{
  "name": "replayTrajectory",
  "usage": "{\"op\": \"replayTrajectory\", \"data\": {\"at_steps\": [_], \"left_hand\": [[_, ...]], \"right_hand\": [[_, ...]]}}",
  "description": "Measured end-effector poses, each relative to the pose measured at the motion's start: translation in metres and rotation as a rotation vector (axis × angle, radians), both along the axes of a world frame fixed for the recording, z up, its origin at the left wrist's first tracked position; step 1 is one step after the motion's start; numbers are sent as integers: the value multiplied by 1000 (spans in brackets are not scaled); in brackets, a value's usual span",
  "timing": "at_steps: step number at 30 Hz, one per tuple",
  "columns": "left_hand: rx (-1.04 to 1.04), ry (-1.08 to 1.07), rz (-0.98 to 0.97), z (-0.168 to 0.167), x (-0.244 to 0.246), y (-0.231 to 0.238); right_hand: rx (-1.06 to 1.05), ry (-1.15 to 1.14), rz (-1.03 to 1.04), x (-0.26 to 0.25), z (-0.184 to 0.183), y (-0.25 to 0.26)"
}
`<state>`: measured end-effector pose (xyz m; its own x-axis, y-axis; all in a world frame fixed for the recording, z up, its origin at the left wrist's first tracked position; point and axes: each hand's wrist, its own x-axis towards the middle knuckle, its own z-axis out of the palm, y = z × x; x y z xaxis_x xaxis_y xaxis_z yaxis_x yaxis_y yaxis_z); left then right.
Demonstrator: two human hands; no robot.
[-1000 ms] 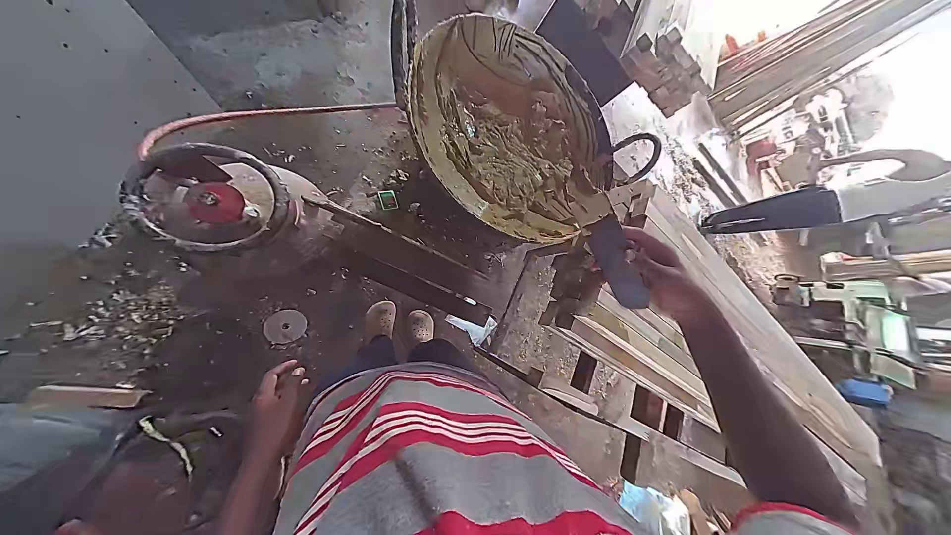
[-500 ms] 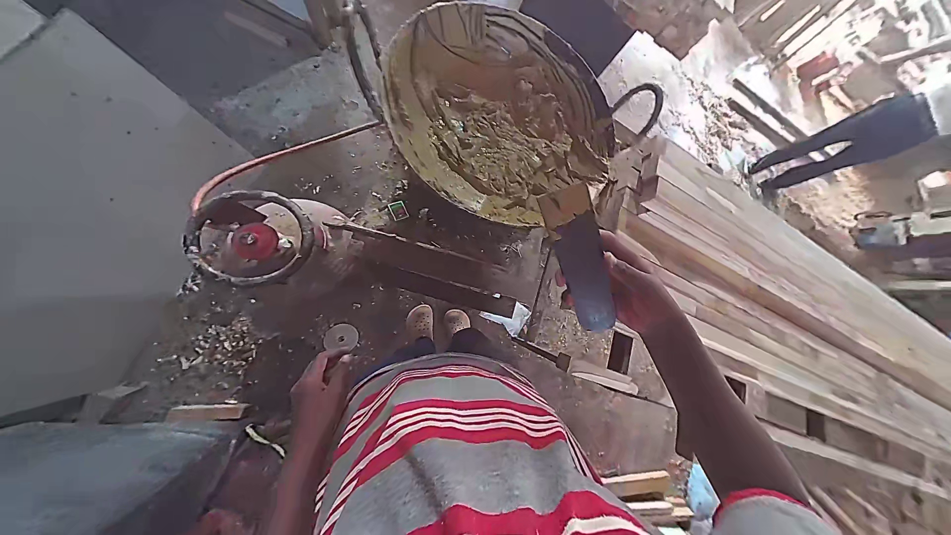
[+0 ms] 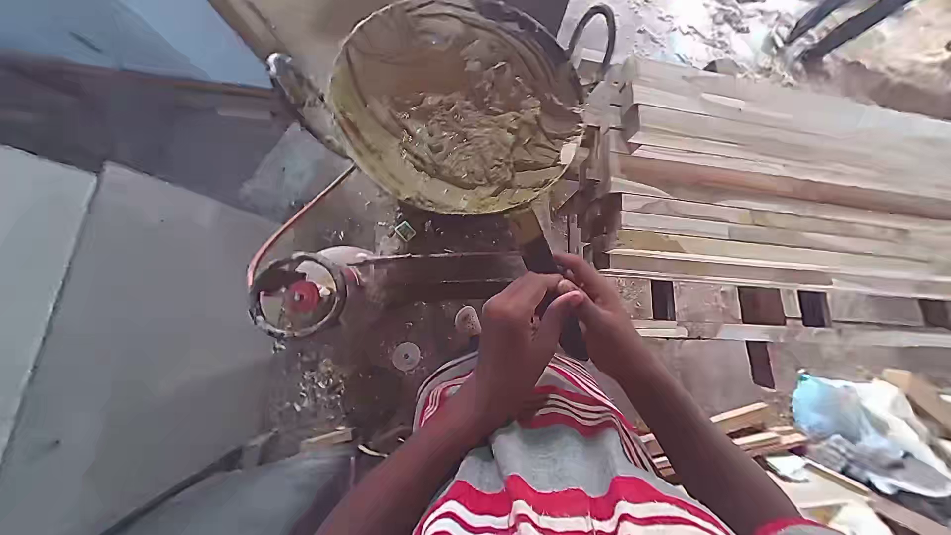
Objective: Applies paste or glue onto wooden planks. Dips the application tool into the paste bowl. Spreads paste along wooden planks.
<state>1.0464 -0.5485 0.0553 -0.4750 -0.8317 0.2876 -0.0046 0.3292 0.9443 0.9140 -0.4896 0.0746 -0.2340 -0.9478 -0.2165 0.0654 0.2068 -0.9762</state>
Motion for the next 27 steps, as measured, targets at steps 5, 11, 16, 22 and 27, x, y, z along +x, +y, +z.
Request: {"op": "replayTrajectory", "data": {"at_steps": [5,11,16,22,27], "left_hand": [[17,40,-149,-11,-4,5],[-70,29,-177,-12,-29,10],[-188,20,-143,-1,-45,14],[-343,110,111,19,-31,1],[-302,152,313,15,-12,-7]], "right_hand": [[-24,-148,-104,5,-8,20],[-7,-393,-160,-8,-6,31],[-50,-321,-149,-24,-6,36],[-215,-586,-22,-47,1,38],[-407,-725,190,-61,8,44]]}}
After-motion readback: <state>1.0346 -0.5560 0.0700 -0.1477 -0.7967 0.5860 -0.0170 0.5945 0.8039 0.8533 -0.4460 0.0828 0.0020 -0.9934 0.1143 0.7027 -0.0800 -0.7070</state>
